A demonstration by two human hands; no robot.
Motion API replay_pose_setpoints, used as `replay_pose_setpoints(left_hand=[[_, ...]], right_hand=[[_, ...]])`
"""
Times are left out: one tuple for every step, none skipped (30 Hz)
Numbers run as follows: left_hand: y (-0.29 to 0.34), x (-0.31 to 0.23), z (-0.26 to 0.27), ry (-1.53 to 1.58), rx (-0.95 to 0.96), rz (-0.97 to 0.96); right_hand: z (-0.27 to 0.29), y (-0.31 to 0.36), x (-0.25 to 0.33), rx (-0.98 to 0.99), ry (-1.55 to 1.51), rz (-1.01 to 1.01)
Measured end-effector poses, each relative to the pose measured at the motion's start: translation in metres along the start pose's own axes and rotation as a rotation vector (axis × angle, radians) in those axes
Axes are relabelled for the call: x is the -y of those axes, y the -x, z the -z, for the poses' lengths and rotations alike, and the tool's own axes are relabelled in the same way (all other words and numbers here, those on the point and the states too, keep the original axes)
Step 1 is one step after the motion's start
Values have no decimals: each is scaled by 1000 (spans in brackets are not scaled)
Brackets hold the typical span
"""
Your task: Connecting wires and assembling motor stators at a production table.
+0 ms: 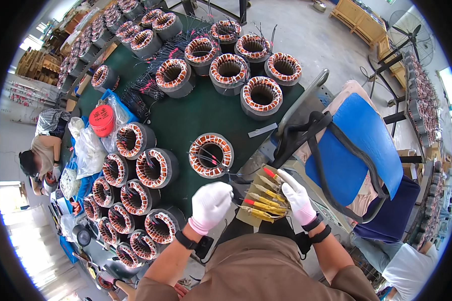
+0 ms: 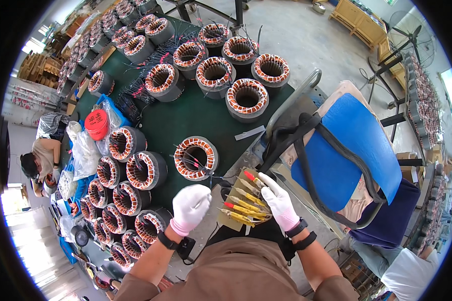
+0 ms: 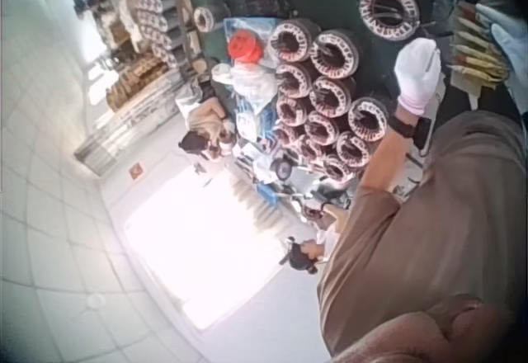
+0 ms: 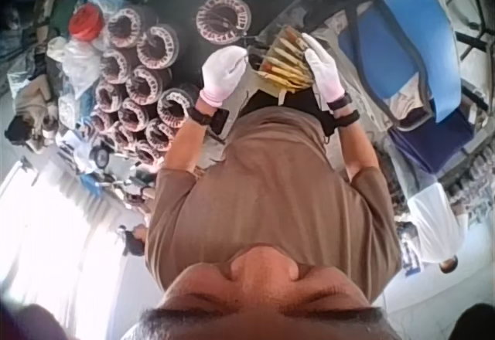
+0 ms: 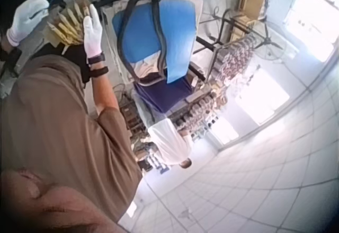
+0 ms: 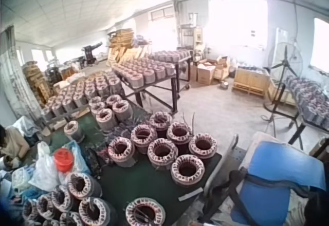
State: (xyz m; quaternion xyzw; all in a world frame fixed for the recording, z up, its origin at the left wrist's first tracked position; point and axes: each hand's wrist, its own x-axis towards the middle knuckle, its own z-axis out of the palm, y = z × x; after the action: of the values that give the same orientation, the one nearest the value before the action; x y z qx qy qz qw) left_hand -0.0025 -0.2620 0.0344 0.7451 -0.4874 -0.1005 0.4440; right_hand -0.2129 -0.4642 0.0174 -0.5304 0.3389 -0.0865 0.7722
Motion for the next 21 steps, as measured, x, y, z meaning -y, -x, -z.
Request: replay_pose_setpoints(left_hand=[[2,-2,-2,-29,58,-52],[5,-4,-4,-62,112,-103],[8,-4,-6,-77,167,-94],[12,-2,-9,-78,165,-92],[15,0,-12,-88,186,-92],[18,2,-14,-98,207,-92],[19,3,-14,-109,213,-119],[19,4,-15,-109,212,-118],[20,5,-15,-127,230,-124],[21,6,-16,-146,248,-131],[22,7,-18,-146,247,-130],[23,8,-20,-123,185,-115],[23,8,-23,-100,124,-99],[20,5,-25,-99,124,-99],[15,4,-29,126,89,158],[9,3,-29,350,51,415],[-7,7,-23,509,103,547],[-28,7,-16,593,144,669],[-43,14,-15,589,146,618],[-58,22,-16,591,153,563],[-71,27,-15,595,181,582]], right_hand=[[1,2,-2,-2,1,-2],[3,2,-5,-9,-7,-19],[4,3,-7,-16,-14,-36],[4,3,-7,-13,-13,-37],[5,4,-7,-1,-28,-53],[6,5,-7,10,-42,-68],[7,6,-7,12,-41,-70],[8,7,-7,25,-54,-78],[8,7,-7,38,-67,-86],[7,7,-6,39,-66,-86],[7,7,-4,64,-106,-103],[7,7,-3,89,-146,-120],[7,6,-4,90,-145,-120],[8,6,-8,122,-153,-111],[9,6,-9,154,-160,-103],[8,5,-9,153,-159,-104],[9,4,-8,158,-156,-96],[9,4,-8,166,-152,-91],[9,4,-9,173,-150,-93],[11,4,-11,154,-152,-95],[11,2,-12,141,-158,-98]])
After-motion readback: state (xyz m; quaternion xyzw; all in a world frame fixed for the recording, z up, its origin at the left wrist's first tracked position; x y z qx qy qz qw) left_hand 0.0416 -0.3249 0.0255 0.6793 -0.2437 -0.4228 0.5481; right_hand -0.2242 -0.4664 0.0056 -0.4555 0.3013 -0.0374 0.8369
